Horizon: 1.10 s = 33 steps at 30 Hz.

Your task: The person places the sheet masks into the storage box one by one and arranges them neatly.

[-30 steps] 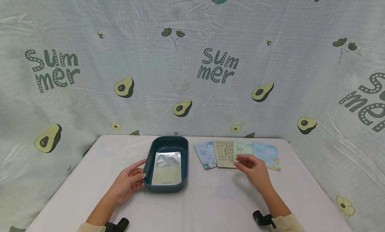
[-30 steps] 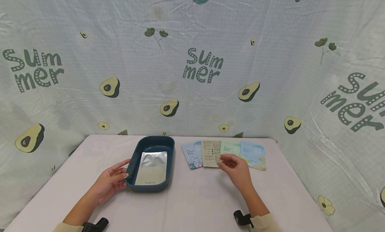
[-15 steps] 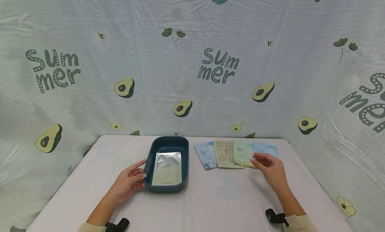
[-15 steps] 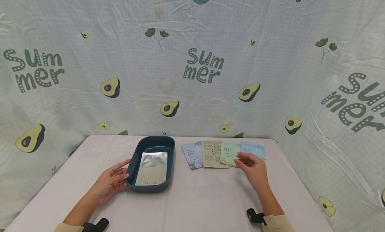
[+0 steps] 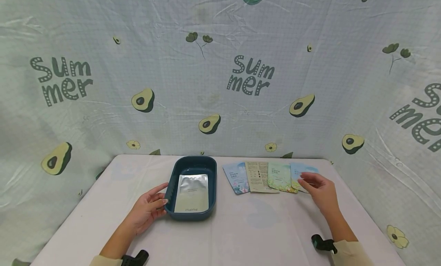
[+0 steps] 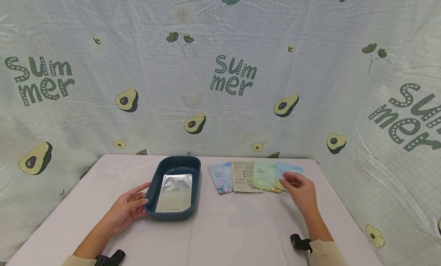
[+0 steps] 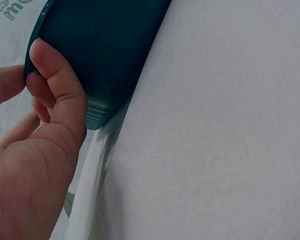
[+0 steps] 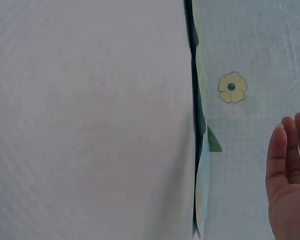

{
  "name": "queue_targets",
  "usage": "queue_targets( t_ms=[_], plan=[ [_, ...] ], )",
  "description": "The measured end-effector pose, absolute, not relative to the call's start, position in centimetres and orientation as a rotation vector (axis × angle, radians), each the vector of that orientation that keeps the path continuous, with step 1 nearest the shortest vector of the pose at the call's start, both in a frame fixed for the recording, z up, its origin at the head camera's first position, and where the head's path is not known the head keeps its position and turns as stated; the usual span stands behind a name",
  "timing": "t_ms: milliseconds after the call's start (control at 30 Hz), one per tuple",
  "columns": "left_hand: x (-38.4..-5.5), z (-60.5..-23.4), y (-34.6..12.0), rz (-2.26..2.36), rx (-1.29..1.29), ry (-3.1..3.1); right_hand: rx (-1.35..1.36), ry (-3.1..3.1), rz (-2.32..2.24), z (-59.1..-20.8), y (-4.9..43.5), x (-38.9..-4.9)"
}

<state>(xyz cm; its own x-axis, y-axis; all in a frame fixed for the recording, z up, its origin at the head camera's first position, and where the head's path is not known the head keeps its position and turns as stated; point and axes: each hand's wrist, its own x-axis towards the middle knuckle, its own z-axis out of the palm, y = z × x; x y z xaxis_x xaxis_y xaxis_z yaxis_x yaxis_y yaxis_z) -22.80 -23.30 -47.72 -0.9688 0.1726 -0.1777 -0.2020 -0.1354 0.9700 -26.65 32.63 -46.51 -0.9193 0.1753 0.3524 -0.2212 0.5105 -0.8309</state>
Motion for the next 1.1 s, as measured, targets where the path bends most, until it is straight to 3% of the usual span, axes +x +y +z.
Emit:
queue_targets(
  t_ms=[1100],
  plan=[
    [-22.7, -47.8, -23.3, 2.192, -0.025, 1.896, -0.337, -2.536, 1.306, -46.5, 37.5, -30.4]
  ],
)
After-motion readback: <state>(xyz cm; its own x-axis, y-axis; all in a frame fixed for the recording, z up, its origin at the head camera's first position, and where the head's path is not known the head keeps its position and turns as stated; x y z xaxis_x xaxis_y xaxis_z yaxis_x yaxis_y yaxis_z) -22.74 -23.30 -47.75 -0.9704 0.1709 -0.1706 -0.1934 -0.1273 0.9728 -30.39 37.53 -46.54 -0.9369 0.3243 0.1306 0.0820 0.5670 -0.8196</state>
